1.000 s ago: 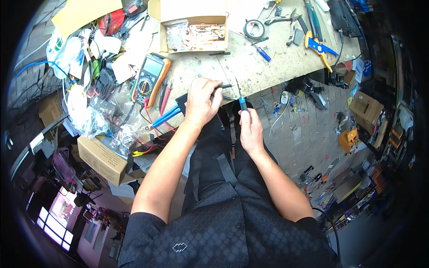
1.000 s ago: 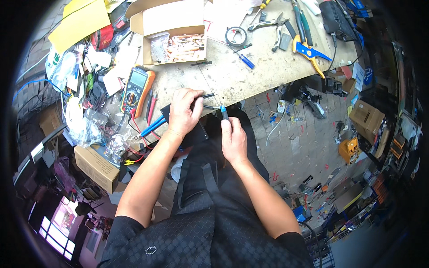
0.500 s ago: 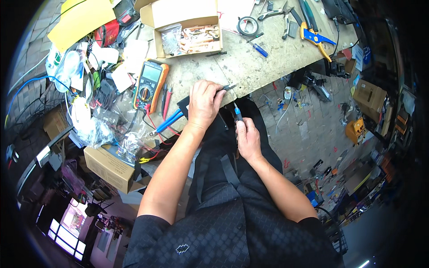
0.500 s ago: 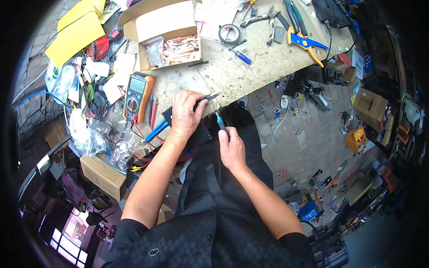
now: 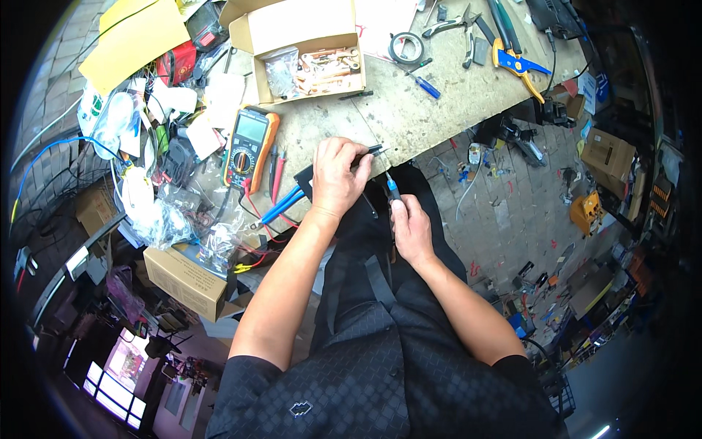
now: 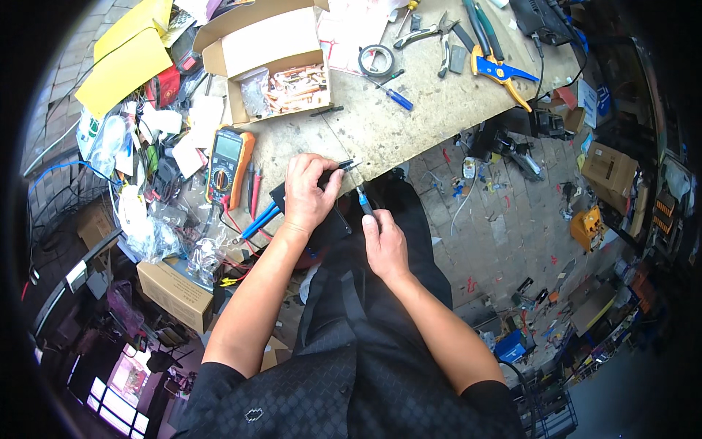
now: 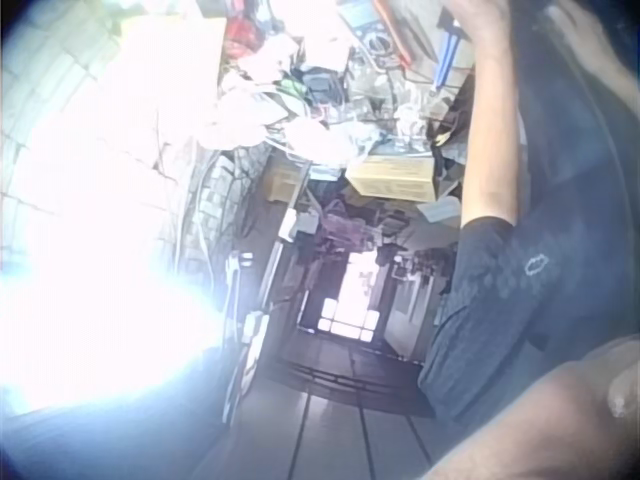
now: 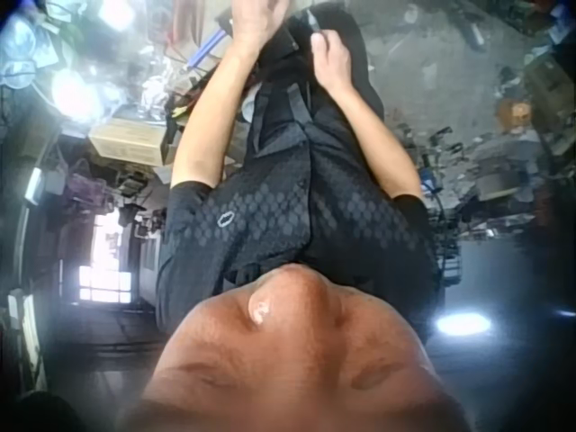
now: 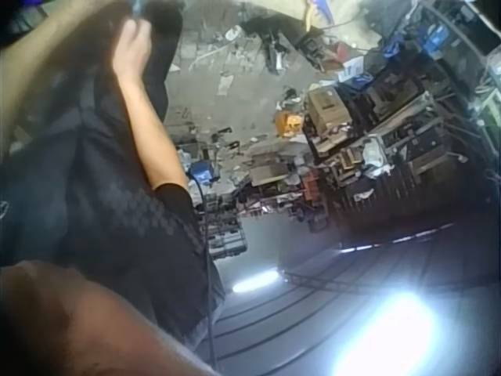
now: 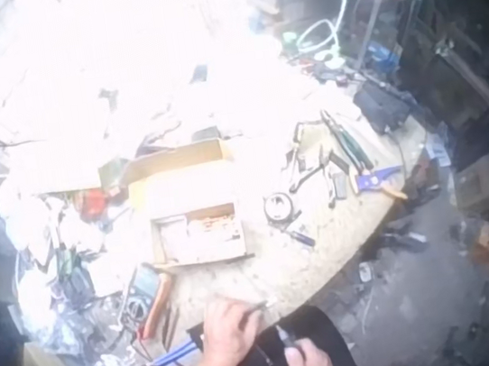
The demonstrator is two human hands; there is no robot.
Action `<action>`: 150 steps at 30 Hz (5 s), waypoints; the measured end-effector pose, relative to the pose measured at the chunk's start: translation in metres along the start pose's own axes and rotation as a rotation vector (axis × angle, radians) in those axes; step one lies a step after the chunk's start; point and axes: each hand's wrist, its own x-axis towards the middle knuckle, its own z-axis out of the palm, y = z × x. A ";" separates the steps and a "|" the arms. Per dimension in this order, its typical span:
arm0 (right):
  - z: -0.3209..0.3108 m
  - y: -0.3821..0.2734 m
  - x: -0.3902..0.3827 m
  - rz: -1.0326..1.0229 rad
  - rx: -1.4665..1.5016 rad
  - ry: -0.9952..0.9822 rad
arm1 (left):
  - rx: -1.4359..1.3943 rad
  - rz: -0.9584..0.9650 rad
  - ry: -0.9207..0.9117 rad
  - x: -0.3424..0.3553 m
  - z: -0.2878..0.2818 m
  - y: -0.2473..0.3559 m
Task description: The person works at a cluttered workbench, using a multimeter to test a black electronic device. They then use pliers and a screwdriver to strip and adjust wires connected to the device. The person repeatedly handles the wires and device, performing small adjustments throughout the clip.
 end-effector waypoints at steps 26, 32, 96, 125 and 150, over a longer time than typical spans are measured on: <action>-0.007 -0.037 0.026 -0.002 -0.207 0.020 | 0.054 -0.016 0.027 0.011 0.015 -0.008; -0.014 -0.046 0.028 0.031 -0.276 0.001 | 0.052 -0.023 0.047 0.010 0.018 -0.009; -0.014 -0.080 0.052 0.050 -0.612 -0.054 | 0.067 -0.168 -0.133 0.018 -0.002 -0.008; -0.010 -0.086 0.062 0.053 -0.564 -0.066 | 0.147 -0.271 0.007 0.023 0.008 0.001; -0.014 -0.076 0.044 0.057 -0.586 -0.033 | 0.151 -0.415 -0.233 0.037 -0.005 0.010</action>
